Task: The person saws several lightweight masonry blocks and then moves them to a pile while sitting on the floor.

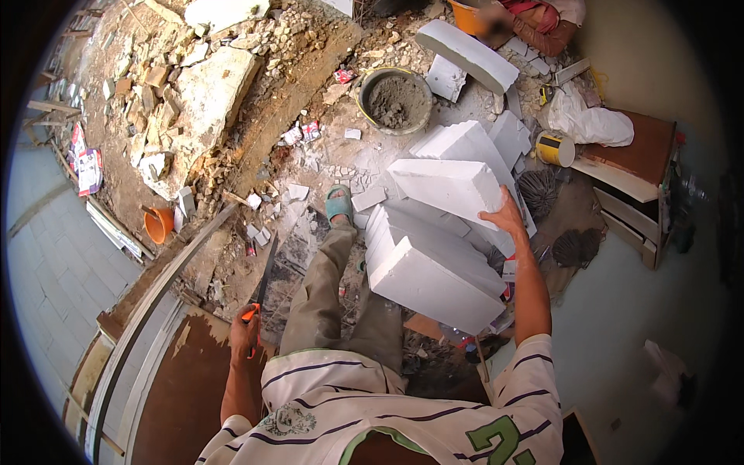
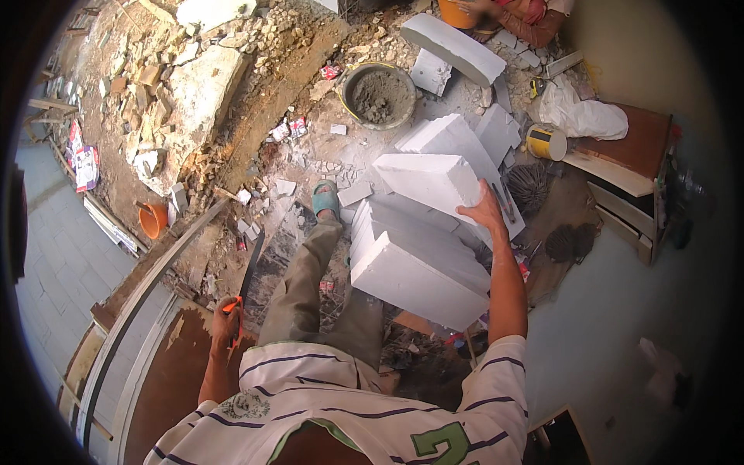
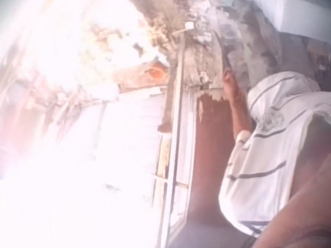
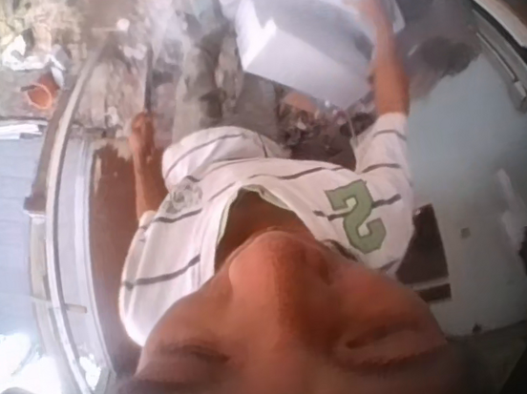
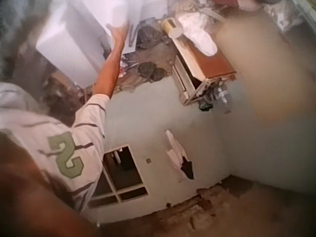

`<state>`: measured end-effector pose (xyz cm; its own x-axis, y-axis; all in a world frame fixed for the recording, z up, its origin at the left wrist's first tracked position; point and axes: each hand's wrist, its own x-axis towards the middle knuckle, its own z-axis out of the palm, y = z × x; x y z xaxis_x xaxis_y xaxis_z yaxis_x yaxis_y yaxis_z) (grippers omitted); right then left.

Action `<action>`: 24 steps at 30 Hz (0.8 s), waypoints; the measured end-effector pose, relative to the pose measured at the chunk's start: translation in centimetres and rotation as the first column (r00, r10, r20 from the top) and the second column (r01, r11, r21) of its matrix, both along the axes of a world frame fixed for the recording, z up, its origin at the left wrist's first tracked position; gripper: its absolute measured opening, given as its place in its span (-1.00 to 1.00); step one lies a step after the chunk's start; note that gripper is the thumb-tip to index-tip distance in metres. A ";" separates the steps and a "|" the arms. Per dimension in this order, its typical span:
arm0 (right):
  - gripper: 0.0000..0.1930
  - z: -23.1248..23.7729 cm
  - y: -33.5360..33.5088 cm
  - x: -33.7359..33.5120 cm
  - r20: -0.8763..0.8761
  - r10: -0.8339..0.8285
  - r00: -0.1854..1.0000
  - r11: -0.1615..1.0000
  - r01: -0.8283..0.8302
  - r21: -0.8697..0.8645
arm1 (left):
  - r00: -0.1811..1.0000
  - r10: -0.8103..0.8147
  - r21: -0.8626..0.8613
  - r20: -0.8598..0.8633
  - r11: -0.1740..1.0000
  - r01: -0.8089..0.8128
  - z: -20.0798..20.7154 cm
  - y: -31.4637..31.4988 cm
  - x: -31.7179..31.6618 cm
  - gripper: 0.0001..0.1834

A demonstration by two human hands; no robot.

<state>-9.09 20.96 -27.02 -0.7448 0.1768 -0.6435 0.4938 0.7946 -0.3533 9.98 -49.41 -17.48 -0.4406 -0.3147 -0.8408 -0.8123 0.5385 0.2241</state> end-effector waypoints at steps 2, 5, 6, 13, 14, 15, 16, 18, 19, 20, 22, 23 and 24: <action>-0.22 -1.0 0.7 -0.6 -0.032 0.092 0.995 0.995 -0.093 -0.040 | 0.994 -0.112 -0.034 0.003 0.993 0.112 -0.3 0.8 -1.3 -0.58; -0.22 -1.2 0.5 -0.3 -0.123 0.091 0.988 0.993 -0.099 -0.063 | 0.996 -0.020 -0.003 0.090 1.000 0.020 -0.3 2.8 -3.9 -0.60; -0.18 -1.2 0.5 -0.4 -0.081 0.087 0.993 0.994 -0.093 -0.064 | 0.994 -0.035 0.000 0.099 0.999 0.035 -1.0 2.8 -4.2 -0.60; 0.12 1.1 -2.0 1.9 -0.288 0.160 0.944 0.968 -0.093 0.233 | 0.920 -0.345 -0.024 -0.188 0.938 0.347 -6.0 0.8 -3.6 -0.62; 0.14 1.5 -1.8 3.4 -0.313 0.019 0.950 0.987 0.033 0.159 | 0.940 -0.313 0.002 -0.138 0.949 0.316 -5.8 1.3 -4.4 -0.62; 0.08 1.2 -1.4 6.0 -0.374 -0.119 0.920 0.979 0.171 0.109 | 0.956 -0.280 0.025 -0.085 0.959 0.283 -5.6 1.9 -5.1 -0.62; 0.02 0.7 -0.5 9.4 -0.428 -0.256 0.867 0.950 0.308 0.055 | 0.953 -0.286 0.028 -0.099 0.957 0.289 -5.3 2.7 -5.8 -0.63; -0.09 -0.5 2.3 17.9 -0.408 -0.531 0.742 0.796 0.603 0.060 | 0.940 -0.321 0.040 -0.116 0.944 0.327 -4.7 3.4 -6.7 -0.63; -0.14 -0.1 2.6 21.4 -0.395 -0.697 0.598 0.655 0.756 -0.012 | 0.932 -0.341 0.043 -0.125 0.936 0.349 -4.7 3.7 -6.7 -0.64; -0.17 0.1 3.0 25.0 -0.390 -0.796 0.462 0.528 0.846 -0.075 | 0.927 -0.348 0.044 -0.136 0.933 0.357 -5.0 3.6 -6.7 -0.64; -0.19 0.2 4.3 32.8 -0.401 -0.897 0.188 0.283 0.940 -0.192 | 0.923 -0.369 0.043 -0.111 0.926 0.376 -5.8 2.7 -5.7 -0.57; -0.19 -0.5 5.9 38.8 -0.415 -0.892 0.179 0.268 0.949 -0.165 | 0.948 -0.317 0.072 0.008 0.946 0.316 -5.0 4.3 -6.7 -0.56; -0.19 -1.8 8.0 44.1 -0.404 -0.914 -0.022 0.013 0.996 -0.085 | 0.958 -0.286 0.107 0.007 0.953 0.284 -5.2 4.1 -6.1 -0.56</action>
